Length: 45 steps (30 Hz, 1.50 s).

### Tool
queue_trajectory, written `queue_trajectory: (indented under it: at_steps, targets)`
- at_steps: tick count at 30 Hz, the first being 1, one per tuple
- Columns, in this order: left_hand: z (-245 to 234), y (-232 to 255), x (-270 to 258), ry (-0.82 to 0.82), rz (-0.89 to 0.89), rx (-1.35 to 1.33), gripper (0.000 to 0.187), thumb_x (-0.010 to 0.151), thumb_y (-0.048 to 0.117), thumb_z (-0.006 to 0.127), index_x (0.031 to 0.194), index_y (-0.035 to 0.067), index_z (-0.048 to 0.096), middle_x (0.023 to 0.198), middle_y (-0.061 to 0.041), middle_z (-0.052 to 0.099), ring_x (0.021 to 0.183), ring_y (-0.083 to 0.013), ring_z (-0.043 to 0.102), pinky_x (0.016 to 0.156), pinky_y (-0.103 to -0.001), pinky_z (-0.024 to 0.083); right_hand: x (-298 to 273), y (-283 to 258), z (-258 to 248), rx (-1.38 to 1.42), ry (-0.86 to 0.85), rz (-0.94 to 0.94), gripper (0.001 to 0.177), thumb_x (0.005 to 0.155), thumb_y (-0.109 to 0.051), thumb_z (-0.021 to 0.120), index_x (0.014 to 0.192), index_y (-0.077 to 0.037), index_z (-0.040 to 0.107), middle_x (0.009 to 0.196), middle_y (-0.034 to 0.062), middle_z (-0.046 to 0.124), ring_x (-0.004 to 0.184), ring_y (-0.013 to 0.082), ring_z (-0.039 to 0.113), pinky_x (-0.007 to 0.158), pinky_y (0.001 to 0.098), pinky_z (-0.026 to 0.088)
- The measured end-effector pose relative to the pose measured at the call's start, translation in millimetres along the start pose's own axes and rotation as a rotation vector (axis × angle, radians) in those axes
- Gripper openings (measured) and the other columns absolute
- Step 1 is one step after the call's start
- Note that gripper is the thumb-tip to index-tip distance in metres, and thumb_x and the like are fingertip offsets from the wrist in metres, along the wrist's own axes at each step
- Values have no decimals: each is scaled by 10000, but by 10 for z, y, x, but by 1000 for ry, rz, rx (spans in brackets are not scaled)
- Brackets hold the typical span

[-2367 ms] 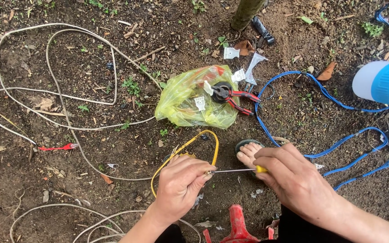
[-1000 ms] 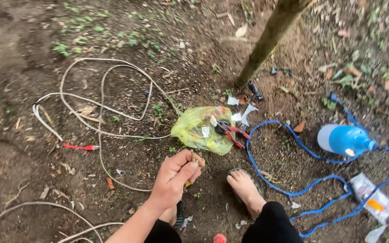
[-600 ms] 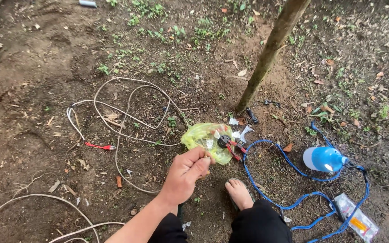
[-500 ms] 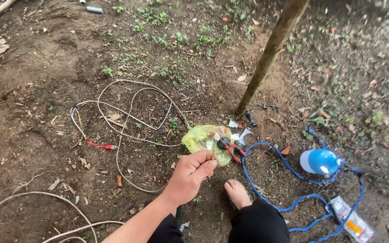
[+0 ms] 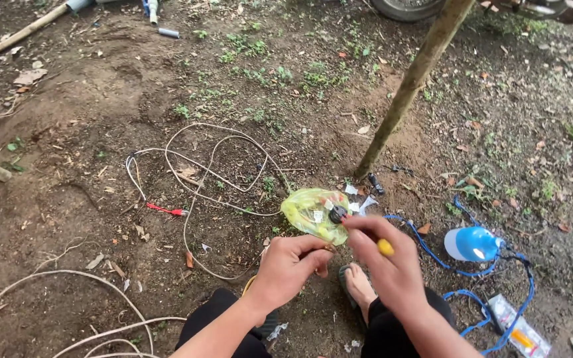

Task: The person sits on the ground and uses a screwdriver to manipulate a yellow wire and a small white electrical component. They adjust the wire and then work on the component, tightening or loosening parts with the tool.

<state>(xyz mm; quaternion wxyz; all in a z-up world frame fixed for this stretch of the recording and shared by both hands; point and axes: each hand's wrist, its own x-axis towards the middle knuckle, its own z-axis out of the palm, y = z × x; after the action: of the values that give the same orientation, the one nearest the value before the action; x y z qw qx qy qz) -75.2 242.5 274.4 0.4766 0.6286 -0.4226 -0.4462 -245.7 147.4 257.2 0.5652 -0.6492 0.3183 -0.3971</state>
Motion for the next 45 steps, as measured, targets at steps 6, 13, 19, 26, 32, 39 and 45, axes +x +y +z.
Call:
queue_trajectory:
  at_steps: [6,13,19,26,32,39,45]
  targets:
    - [-77,-17,41,93,-9,-20,537,862,1,634,1395,65,614,698,-3,760,472,-35,451,428,-184,337,197,339,80,-54,-169,187,142,850,-23,775,985,14,792,787,61,743,610,108,576,550,236,446]
    - [-36,-113,177,204,358,324,537,839,12,681,1360,-28,558,739,-67,758,532,-105,646,436,-212,498,255,344,157,-77,-229,149,125,794,11,798,918,17,784,756,71,747,643,129,656,577,246,511]
    - [-11,-187,223,211,493,403,618,835,32,707,1419,7,506,758,-114,717,535,-155,611,452,-284,491,301,371,140,-160,-230,32,63,799,10,777,862,9,776,819,33,732,643,107,584,585,235,469]
    - [-121,-84,259,47,139,24,241,883,78,676,1117,47,723,840,-51,785,629,-66,651,529,-188,487,292,353,116,-212,-161,44,36,830,2,759,853,-20,741,775,21,709,621,95,556,572,229,434]
    - [-54,-327,303,-9,118,-285,100,932,39,649,977,-25,711,841,-82,732,754,-125,687,712,-236,597,269,467,73,-170,-120,152,100,804,-1,793,900,21,775,735,62,747,596,105,602,542,227,485]
    - [-1,-348,253,-7,138,-335,79,934,44,663,964,-15,706,832,-86,730,750,-130,686,690,-235,578,192,502,67,-80,-122,133,57,830,-7,766,874,28,762,732,74,760,608,114,646,552,225,508]
    - [48,-315,222,-7,125,-390,50,941,27,647,948,-11,679,818,-86,706,737,-131,672,685,-235,564,129,480,103,-128,-114,15,105,823,35,745,923,4,752,827,51,781,655,93,654,593,215,522]
